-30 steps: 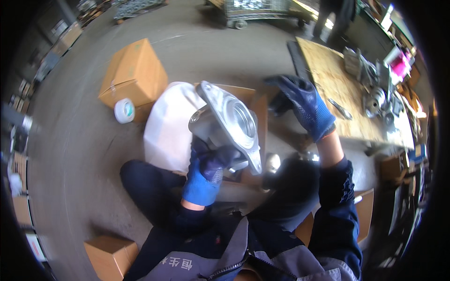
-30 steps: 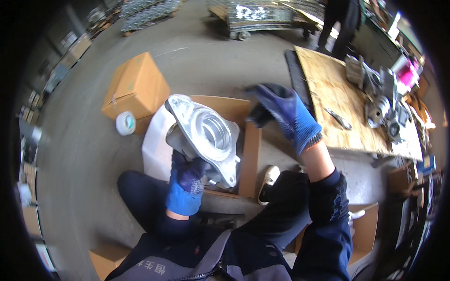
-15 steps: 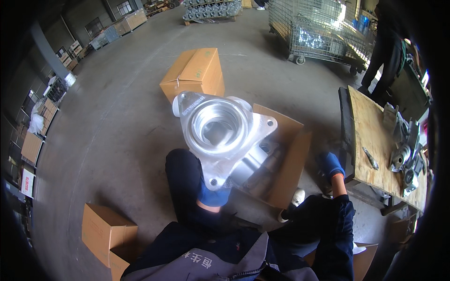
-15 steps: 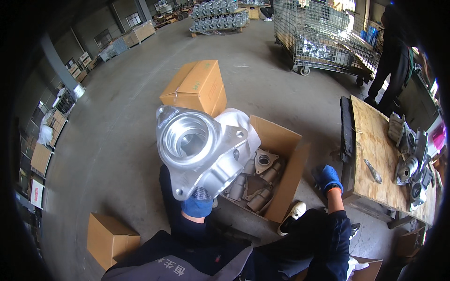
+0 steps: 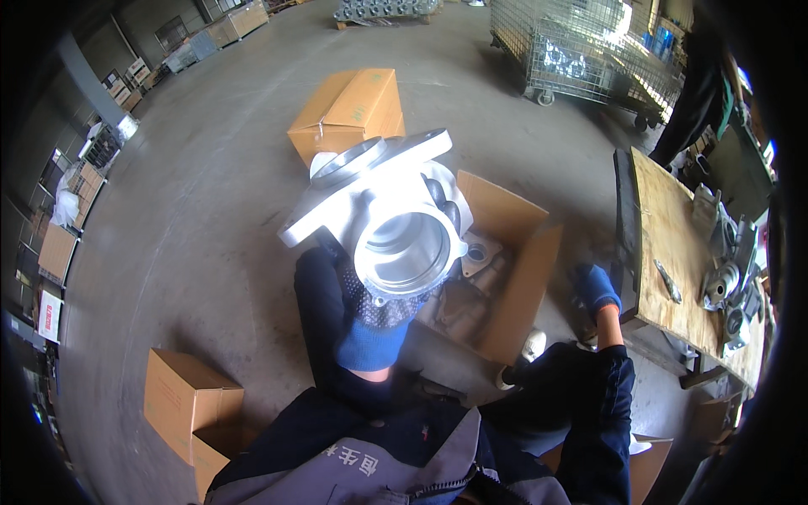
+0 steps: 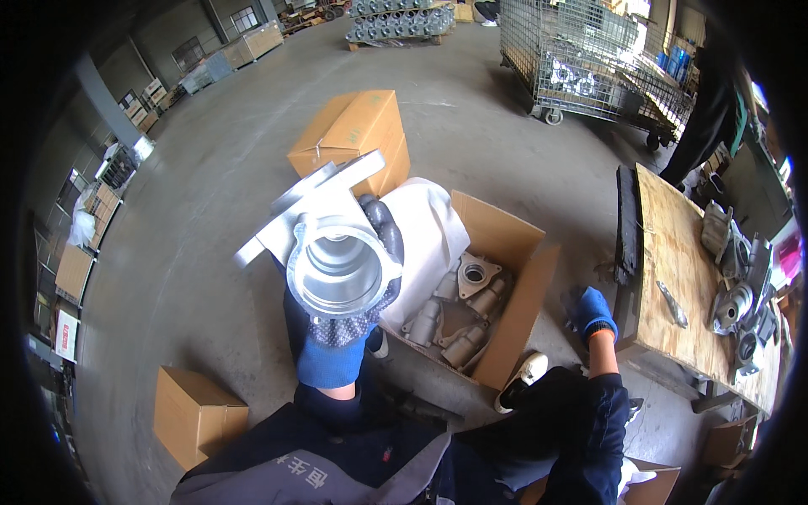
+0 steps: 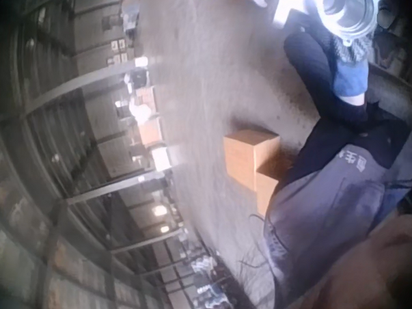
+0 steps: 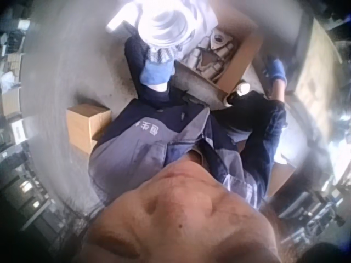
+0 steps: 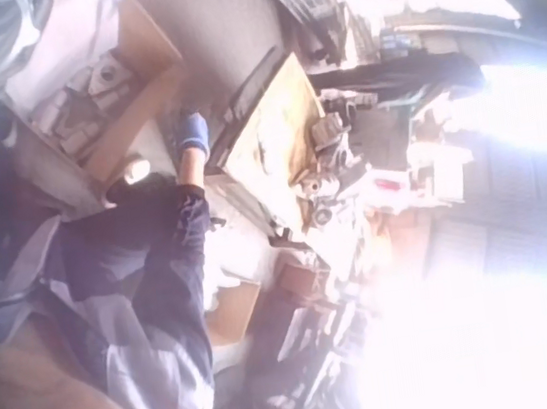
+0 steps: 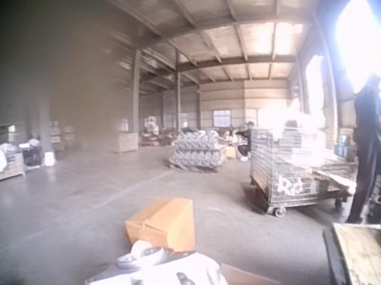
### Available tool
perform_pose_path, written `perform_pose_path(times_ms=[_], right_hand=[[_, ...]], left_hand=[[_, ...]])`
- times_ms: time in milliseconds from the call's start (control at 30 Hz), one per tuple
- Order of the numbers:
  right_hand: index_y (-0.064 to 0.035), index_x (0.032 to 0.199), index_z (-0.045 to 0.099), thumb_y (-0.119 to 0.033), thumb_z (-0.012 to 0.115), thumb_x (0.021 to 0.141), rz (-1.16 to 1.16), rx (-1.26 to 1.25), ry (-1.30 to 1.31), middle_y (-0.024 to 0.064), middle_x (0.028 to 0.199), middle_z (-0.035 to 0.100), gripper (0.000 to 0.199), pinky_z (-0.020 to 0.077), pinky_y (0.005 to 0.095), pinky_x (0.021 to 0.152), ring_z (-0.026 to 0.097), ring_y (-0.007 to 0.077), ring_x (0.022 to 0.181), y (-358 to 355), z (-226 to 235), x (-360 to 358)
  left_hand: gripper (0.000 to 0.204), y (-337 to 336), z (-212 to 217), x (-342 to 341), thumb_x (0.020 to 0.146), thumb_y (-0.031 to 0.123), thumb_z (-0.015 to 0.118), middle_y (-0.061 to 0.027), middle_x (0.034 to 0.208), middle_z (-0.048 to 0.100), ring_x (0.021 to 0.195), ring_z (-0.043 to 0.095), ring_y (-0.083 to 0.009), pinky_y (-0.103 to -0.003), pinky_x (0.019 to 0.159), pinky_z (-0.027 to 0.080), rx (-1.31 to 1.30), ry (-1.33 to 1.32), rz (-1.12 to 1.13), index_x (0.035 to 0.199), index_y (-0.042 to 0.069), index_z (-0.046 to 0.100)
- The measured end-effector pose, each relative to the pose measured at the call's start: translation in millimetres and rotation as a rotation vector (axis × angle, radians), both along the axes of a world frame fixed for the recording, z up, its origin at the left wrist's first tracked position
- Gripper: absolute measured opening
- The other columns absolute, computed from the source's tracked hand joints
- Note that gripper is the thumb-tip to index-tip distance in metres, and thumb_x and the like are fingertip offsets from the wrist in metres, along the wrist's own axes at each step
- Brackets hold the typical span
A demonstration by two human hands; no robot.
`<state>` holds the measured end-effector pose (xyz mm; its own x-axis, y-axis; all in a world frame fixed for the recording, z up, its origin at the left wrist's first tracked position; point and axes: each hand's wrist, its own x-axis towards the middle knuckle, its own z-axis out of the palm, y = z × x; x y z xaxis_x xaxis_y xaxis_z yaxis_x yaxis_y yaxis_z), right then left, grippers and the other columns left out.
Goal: The person opens a cardboard box, lines it with foam, and packs several metal parts one by one. They handle each part, rotate it, and place it into the box, then cover the contents with foam.
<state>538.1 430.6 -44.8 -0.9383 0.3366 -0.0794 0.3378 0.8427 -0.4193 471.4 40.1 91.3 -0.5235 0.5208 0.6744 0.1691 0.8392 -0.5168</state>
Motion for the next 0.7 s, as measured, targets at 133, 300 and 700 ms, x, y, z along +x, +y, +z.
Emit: perform_pose_path(times_ms=[133, 300, 700], right_hand=[[-0.0015, 0.084, 0.071, -0.034, 0.061, 0.089, -0.03, -0.048, -0.049, 0.0232, 0.073, 0.065, 0.034, 0.0526, 0.0439, 0.068, 0.067, 0.0401, 0.075, 8, -6, 1], [-0.0012, 0.086, 0.07, -0.034, 0.063, 0.089, 0.047, -0.007, -0.026, 0.0221, 0.071, 0.065, 0.033, 0.0523, 0.0426, 0.066, 0.068, 0.0378, 0.07, 6, -9, -3], [-0.0016, 0.085, 0.07, -0.031, 0.062, 0.092, -0.035, -0.205, -0.041, 0.0136, 0.063, 0.066, 0.031, 0.0507, 0.0373, 0.055, 0.068, 0.0237, 0.057, -12, 17, 5]], left_hand=[[0.054, -2, 15, 5, 0.095, 0.03, 0.058, -0.015, 0.134, 0.057, 0.125, 0.056, -0.0252, -0.043, 0.105, 0.049, -0.133, 0.099, 0.097, 0.139, 0.001, 0.048], [0.05, -8, 7, 2, 0.095, 0.029, 0.057, -0.0156, 0.131, 0.06, 0.123, 0.058, -0.0256, -0.044, 0.103, 0.05, -1.386, 0.793, 0.943, 0.135, -0.001, 0.053], [0.065, -3, -6, 7, 0.104, 0.047, 0.035, -0.0208, 0.148, 0.045, 0.137, 0.044, -0.0312, -0.052, 0.118, 0.026, -1.311, 1.306, 1.499, 0.148, -0.001, 0.036]])
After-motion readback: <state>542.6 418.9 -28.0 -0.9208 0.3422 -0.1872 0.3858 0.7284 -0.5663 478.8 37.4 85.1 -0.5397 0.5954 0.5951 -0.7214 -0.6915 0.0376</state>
